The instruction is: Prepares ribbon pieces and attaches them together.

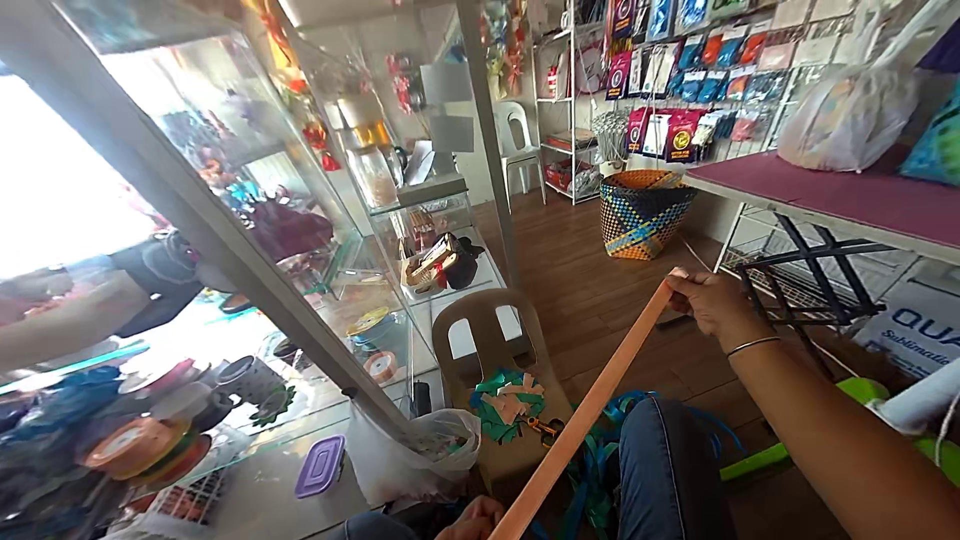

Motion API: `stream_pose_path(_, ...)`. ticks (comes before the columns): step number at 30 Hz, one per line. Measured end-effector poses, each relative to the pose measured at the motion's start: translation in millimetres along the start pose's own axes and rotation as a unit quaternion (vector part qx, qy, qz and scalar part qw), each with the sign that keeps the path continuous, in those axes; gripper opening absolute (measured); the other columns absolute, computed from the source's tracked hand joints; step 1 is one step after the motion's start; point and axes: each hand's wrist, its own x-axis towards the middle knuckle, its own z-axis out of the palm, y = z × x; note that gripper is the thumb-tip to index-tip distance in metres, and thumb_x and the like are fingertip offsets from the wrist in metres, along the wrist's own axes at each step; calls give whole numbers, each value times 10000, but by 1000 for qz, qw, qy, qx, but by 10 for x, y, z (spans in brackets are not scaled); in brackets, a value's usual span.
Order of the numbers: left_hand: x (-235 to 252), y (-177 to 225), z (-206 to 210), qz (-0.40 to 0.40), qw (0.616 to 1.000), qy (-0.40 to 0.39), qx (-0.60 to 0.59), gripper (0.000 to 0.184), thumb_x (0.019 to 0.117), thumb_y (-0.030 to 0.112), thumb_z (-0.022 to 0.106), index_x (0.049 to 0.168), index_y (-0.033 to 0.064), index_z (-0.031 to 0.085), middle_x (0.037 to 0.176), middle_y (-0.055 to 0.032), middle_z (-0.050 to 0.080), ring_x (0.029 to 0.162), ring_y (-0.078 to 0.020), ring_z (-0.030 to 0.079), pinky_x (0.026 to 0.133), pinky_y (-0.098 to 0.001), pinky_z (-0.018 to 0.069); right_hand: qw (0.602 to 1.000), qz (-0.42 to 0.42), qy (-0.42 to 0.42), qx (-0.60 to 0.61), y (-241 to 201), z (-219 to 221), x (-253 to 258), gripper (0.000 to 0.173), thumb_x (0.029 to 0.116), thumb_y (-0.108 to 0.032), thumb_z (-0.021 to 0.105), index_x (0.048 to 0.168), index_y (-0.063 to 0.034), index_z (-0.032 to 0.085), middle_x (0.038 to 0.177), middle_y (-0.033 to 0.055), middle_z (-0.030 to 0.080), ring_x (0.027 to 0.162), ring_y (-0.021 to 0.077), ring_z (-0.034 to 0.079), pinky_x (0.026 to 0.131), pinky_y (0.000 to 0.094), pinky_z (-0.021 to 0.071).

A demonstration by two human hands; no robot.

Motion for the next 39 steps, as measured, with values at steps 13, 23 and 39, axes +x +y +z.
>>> stream_pose_path(13, 470, 1187, -666, 484, 828, 174, -221, 333, 979, 444, 583, 1073, 191, 779, 1118, 26, 734, 1143, -176, 668, 1143, -444, 431, 881, 239, -386, -135, 1583, 1822, -1578, 341, 1038, -151, 593, 1303, 61, 571, 1005, 149, 689, 817, 176, 669, 775, 345, 559)
stream_pose_path(23, 380, 321, -846, 322, 825, 97, -454, 294, 1014, 417, 554, 998, 186, 736, 742, 77, 681, 596, -13, 626, 547, -160, 498, 737, 433, -477, -204, 2666, 1967, -2556, 281, 1018, -135, 617, 1221, 57, 586, 999, 110, 656, 798, 125, 624, 759, 303, 531)
stream_pose_path(39, 834, -111, -761, 182, 907, 132, -356, 215, 1063, 298, 541, 950, 170, 671, 840, 66, 664, 607, 68, 480, 523, -107, 367, 683, -26, -329, -652, 2479, 2072, -982, 411, 1039, -255, 587, 1316, 47, 621, 1427, 269, 521, 1330, 440, 499, 1091, 552, 429)
